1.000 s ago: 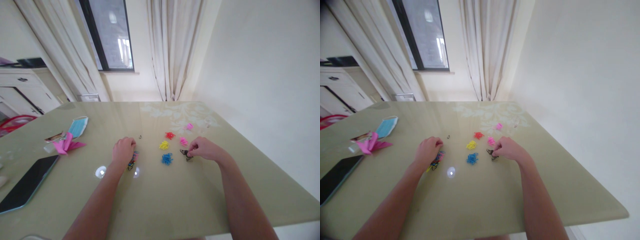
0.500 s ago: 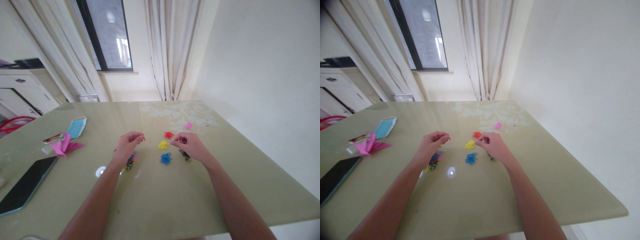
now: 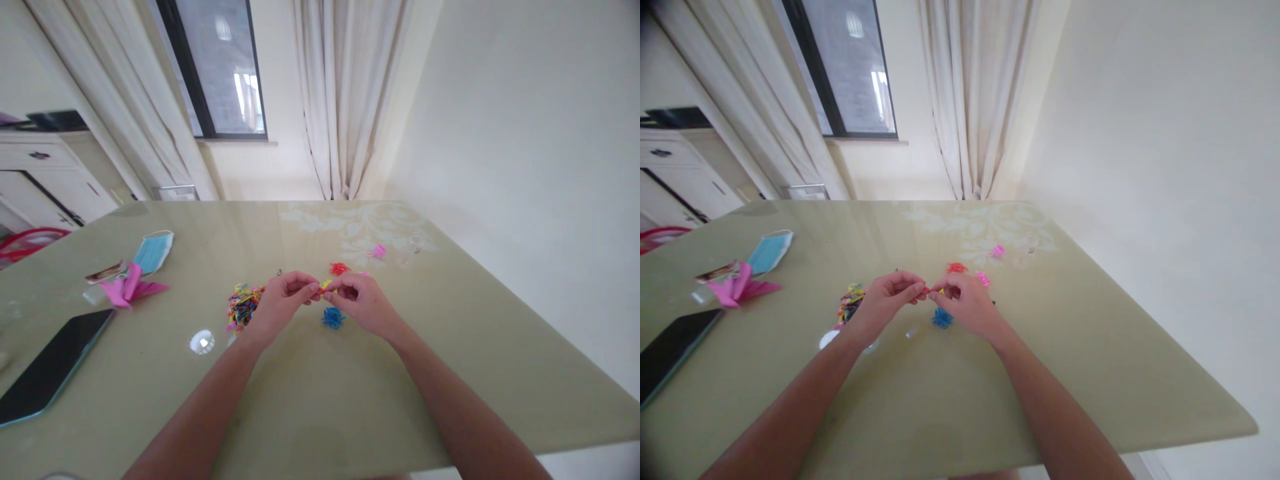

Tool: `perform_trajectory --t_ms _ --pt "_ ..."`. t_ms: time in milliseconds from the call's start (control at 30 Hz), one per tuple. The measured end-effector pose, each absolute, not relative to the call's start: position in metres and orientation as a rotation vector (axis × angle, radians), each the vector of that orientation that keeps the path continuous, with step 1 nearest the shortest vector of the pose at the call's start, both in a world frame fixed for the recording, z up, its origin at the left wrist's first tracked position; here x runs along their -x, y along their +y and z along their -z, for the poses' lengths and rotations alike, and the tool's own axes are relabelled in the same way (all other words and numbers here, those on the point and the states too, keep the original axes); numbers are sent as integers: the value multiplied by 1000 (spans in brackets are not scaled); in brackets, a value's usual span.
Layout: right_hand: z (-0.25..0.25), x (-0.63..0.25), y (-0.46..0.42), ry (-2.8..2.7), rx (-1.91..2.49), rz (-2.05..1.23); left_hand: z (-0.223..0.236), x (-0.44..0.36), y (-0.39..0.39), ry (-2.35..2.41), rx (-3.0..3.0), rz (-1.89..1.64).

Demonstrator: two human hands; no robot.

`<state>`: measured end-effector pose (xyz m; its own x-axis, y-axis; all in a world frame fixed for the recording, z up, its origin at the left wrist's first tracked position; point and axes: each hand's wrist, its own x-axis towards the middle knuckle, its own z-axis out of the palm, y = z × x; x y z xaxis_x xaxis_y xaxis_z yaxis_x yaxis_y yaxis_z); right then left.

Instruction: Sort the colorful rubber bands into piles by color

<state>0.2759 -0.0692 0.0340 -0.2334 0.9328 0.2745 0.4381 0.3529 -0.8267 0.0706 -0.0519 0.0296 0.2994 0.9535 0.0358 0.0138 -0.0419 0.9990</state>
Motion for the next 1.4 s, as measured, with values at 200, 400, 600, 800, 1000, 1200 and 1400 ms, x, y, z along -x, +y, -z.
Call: perform_trajectory --t_ms 200,400,600,800,1000,1200,1400 --pt "-49 -287 -77 -1584 1081 -1055 -24 -59 -42 1184 -1752 -977" --pt "-62 -301 -81 -1432 948 -1124 -1 -36 -31 1923 -2370 -503" --pt "-60 -301 -79 -1447 898 -1133 2 -35 -27 1970 -2466 -253" --pt "-54 -310 -67 -1453 1034 -978 -7 -37 -24 1894 -2480 -297" --pt "-29 -326 -38 -1730 1566 -339 -9 -42 -26 1865 -2460 -350" --pt "-12 -311 -22 -1906 1792 -16 -7 -44 -24 1697 -2281 -656" --pt "-14 -300 -31 -1822 1664 -21 -13 -53 -29 1291 -1725 -999"
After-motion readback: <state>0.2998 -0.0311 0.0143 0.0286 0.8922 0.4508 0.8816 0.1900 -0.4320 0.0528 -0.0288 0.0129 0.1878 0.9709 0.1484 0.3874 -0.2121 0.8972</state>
